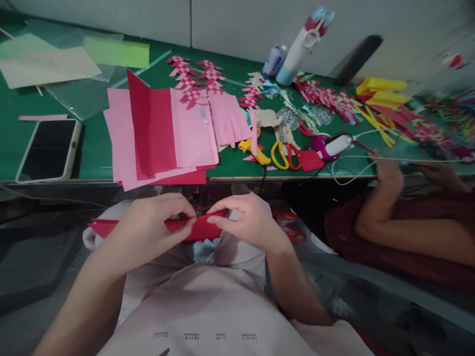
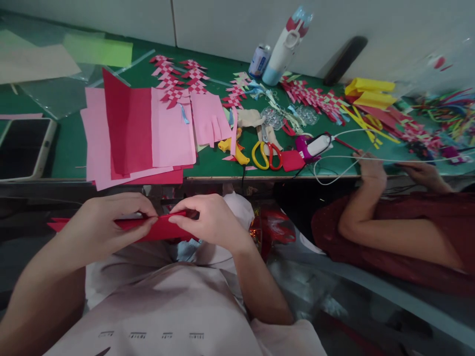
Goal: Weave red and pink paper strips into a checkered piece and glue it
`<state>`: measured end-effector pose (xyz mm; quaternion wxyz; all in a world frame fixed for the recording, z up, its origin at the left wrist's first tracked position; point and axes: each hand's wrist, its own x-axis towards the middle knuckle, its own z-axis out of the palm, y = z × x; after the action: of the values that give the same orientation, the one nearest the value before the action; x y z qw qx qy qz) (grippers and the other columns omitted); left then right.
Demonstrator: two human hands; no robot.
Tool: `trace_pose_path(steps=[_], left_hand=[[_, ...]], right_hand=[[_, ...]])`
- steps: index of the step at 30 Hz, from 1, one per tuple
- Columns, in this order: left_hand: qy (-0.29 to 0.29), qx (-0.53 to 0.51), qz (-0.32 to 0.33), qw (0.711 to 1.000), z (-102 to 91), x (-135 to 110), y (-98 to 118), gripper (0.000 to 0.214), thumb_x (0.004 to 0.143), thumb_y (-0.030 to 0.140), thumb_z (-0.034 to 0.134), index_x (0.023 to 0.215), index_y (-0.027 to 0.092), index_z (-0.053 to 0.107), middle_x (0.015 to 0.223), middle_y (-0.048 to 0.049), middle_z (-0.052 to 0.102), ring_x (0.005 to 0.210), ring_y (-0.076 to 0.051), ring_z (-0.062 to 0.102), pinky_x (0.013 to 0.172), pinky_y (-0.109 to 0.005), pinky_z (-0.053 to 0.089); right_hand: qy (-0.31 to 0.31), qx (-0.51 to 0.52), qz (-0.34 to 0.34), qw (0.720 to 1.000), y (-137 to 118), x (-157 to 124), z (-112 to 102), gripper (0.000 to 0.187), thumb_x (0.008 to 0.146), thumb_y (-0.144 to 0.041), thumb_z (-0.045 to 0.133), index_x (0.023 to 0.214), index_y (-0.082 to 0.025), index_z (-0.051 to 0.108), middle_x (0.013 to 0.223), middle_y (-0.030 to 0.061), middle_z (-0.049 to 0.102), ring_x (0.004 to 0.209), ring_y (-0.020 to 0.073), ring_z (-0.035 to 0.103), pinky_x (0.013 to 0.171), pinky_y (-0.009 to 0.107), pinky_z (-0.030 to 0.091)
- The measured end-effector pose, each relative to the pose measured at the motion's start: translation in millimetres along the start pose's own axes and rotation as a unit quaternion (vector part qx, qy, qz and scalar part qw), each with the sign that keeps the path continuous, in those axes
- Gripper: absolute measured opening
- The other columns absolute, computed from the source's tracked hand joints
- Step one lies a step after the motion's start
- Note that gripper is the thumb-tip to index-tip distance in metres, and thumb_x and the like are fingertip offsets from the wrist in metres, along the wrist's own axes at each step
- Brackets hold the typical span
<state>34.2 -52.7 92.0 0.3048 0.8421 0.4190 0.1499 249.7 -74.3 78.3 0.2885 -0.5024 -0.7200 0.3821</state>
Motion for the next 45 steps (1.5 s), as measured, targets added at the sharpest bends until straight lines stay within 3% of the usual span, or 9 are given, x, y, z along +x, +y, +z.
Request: trace_pose_path(steps=[15,27,45], left_hand=[[-0.012,-0.021,-0.003,1.000,2.9,4.1,6.0,0.013,0.084,0.024,0.052,0.082,0.022,0.065,0.082,0.0013,0.066,0.071,-0.012,0.060,0.064,-0.022,0.044],[-0.002,-0.004,0.002,1.000,2.6,4.4,3.7,0.012,0.083,0.025,0.053,0.081,0.021,0.064,0.081,0.0005,0.067,0.070,-0.012,0.059,0.062,-0.022,0.044],[-0.001,-0.023,0.004,1.000,2.9,6.2,8.7,0.013,0.084,0.024,0.051,0.081,0.021,0.063,0.082,0.0001,0.066,0.070,-0.012,0.058,0.062,-0.022,0.043]], right_hand=[[-0.009,0.014,-0.026,1.000,0.2,2.6,5.0,0.007,0.081,-0.021,0.068,0.084,-0.018,0.074,0.080,0.0009,0.075,0.067,0.0113,0.065,0.066,0.021,0.048],[0.014,0.036,0.015,0.999,1.1,-0.1,2.4,0.008,0.080,-0.025,0.069,0.084,-0.020,0.075,0.076,0.0003,0.074,0.067,0.0121,0.065,0.066,0.022,0.049],[0.015,0.062,0.013,0.998,2.8,2.2,5.6,0.007,0.079,-0.020,0.066,0.079,-0.019,0.073,0.074,0.0005,0.073,0.067,0.0125,0.064,0.066,0.022,0.049]])
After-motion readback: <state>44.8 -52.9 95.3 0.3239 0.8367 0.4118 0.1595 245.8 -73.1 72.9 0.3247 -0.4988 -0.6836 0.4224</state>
